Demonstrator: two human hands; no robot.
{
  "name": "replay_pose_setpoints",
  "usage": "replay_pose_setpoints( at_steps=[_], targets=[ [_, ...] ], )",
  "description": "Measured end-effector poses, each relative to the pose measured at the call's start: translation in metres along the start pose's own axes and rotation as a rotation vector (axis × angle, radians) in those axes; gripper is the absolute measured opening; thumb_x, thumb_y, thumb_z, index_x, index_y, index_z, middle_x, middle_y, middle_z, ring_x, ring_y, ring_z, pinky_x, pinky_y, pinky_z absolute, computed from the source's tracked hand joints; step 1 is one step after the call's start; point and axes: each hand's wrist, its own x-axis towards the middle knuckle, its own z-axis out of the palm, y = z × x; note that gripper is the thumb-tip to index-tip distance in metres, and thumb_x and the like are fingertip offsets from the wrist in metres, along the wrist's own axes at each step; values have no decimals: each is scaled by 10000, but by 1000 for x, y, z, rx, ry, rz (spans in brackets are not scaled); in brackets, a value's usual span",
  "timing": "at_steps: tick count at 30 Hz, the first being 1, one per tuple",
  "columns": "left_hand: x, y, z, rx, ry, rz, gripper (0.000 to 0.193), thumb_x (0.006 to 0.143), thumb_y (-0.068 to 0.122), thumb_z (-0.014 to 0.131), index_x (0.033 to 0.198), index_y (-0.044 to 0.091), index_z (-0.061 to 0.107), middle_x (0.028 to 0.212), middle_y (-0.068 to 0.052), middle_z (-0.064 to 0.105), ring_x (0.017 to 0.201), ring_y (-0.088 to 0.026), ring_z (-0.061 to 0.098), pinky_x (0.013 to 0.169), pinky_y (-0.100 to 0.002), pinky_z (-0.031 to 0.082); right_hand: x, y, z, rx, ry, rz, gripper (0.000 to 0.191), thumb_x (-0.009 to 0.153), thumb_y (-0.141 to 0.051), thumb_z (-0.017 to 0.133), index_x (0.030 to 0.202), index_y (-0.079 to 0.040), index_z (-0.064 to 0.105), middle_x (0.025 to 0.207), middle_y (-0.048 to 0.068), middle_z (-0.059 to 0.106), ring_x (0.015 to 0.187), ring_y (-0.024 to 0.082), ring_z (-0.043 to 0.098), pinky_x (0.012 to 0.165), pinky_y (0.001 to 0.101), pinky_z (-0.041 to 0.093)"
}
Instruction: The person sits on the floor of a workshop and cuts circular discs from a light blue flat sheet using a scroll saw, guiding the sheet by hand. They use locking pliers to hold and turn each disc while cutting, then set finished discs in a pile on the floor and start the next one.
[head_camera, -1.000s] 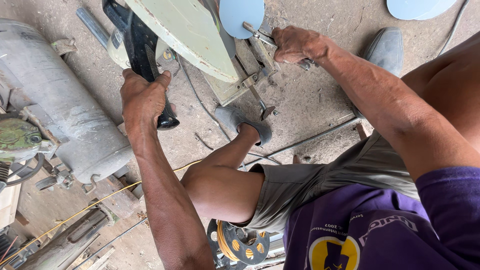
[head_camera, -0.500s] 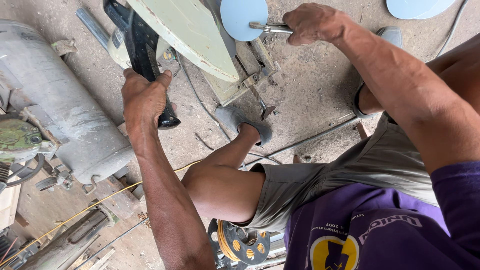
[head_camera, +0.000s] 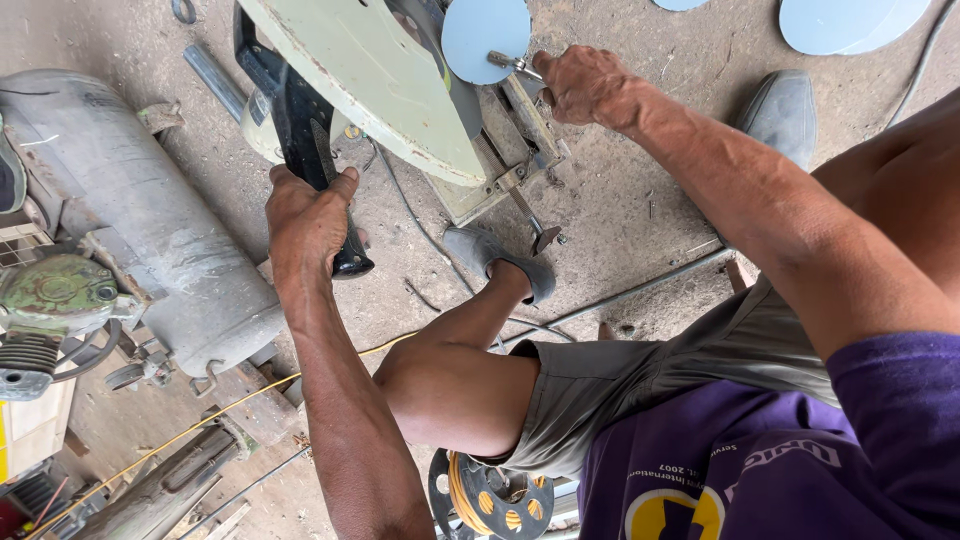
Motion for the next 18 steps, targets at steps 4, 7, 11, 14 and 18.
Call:
replay_pose_setpoints(
  at_steps=[4, 7, 11, 14, 18],
  targets=[
    [0, -2, 2, -15, -7, 7, 508, 885, 181, 727, 1212, -83, 443, 858, -210, 667, 483, -206, 667, 344, -280, 556, 2, 11, -4, 28, -31, -38, 450, 1006, -67, 561, 1445, -115, 475, 729, 74, 577, 548, 155, 548, 419, 280, 467],
    [0, -3, 2, 26, 5, 21, 500, 888, 191, 725, 1212, -84, 460, 864, -209, 682, 495, -200, 683, 345, -263, 557, 1, 16, -6, -146, -64, -33, 535, 968, -29, 591, 1477, -115, 454, 747, 100, 619, 561, 173, 583, 445, 286, 522],
    [1, -4, 3, 40, 13, 40, 514, 884, 192, 735, 1218, -92, 466, 872, -197, 682, 522, -197, 695, 342, -254, 572, -2, 17, -6, -189, -34, -38, 561, 939, -50, 646, 1471, -129, 484, 795, 105, 666, 624, 175, 645, 527, 293, 577],
    [2, -6, 4, 57, 17, 27, 559, 884, 198, 731, 1255, -103, 440, 862, -200, 692, 521, -213, 705, 341, -263, 569, -3, 16, -5, -214, -11, -62, 557, 924, -63, 665, 1453, -125, 504, 797, 105, 676, 645, 186, 663, 557, 306, 590],
    [4, -7, 4, 55, 20, 27, 592, 880, 196, 727, 1288, -101, 418, 868, -194, 694, 528, -210, 711, 344, -265, 579, -4, 18, -7, -250, 0, -92, 481, 949, -78, 652, 1415, -86, 530, 731, 104, 665, 601, 180, 655, 522, 301, 589]
  ],
)
